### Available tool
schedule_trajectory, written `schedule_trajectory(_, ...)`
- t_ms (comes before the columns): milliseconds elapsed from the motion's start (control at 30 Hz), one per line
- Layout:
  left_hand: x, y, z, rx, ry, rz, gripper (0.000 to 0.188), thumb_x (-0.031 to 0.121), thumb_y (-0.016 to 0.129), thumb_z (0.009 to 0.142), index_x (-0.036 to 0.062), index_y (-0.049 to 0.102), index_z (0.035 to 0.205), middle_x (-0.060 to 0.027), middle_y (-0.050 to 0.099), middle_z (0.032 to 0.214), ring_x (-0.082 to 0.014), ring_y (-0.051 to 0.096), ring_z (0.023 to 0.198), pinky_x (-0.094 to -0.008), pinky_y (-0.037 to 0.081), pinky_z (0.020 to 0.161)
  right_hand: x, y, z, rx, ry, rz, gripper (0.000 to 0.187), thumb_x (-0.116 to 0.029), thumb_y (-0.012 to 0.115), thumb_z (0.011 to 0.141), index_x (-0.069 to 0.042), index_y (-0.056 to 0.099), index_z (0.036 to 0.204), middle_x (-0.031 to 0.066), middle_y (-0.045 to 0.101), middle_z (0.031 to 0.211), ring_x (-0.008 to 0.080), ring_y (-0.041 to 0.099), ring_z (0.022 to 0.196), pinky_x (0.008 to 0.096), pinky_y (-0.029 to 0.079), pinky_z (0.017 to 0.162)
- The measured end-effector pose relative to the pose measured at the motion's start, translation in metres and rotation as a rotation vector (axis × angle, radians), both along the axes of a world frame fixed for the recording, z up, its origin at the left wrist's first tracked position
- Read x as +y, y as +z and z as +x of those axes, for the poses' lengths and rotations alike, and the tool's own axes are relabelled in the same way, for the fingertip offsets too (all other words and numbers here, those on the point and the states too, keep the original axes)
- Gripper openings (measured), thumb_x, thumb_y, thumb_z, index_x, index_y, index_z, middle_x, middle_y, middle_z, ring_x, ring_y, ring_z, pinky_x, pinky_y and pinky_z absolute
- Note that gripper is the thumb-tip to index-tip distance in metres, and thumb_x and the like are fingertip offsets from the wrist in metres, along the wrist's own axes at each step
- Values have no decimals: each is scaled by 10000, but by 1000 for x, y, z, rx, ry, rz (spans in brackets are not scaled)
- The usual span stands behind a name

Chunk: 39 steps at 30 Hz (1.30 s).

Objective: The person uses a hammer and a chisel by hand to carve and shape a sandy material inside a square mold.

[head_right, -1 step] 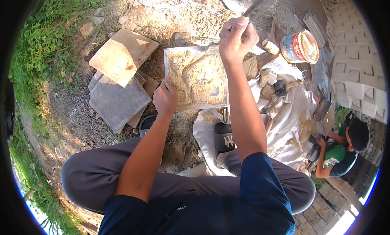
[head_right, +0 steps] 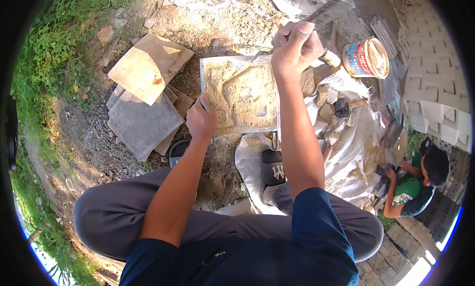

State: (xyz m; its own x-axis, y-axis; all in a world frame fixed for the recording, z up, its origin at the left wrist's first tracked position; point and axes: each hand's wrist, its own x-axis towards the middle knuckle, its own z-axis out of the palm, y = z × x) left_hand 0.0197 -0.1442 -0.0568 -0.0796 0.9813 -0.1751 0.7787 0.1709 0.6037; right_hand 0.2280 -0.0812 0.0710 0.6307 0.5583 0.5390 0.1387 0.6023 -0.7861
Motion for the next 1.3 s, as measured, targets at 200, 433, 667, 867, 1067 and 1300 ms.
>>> schedule_trajectory(200,-5,6,11,-41,20,-11,452,354,389,1039,49,723,1057,-232,706,880,-445,677,823,-530,543,726,0,-26,16,-9,19,45,577,-517,513,1021,-23,472,725,6,428,537,74,356,447,245,248,411)
schedule_trajectory(433,-6,5,7,-4,-9,-25,447,347,394,1037,46,724,1072,-231,708,877,-446,677,823,-532,542,727,-10,-26,23,-83,-54,-12,539,-466,461,1054,-31,471,737,1,434,562,73,380,470,243,277,421)
schedule_trajectory(667,-3,-3,2,-2,-41,34,434,325,405,1036,41,732,1056,-224,708,860,-432,679,800,-520,547,691,2,30,23,-208,28,-35,296,-235,496,1068,-8,487,878,-9,416,667,67,376,519,250,307,458)
schedule_trajectory(867,-5,-4,5,7,-29,59,431,324,403,1039,43,729,1054,-221,709,866,-440,674,799,-527,541,693,-8,85,37,-147,-65,-52,540,-514,401,1060,-5,529,930,8,355,644,93,301,442,264,222,402)
schedule_trajectory(1067,-5,-2,6,7,-32,2,430,338,397,1042,55,720,1069,-225,707,891,-441,672,823,-533,537,721,-20,94,63,-28,67,1,726,-767,383,928,-64,457,763,10,293,559,123,234,432,284,205,421)
schedule_trajectory(1300,-7,0,11,-4,-28,73,440,334,394,1042,45,726,1041,-230,704,857,-450,669,801,-539,534,710,-32,71,51,36,101,116,583,-597,458,1007,-70,414,761,-31,333,598,63,270,470,239,212,417)
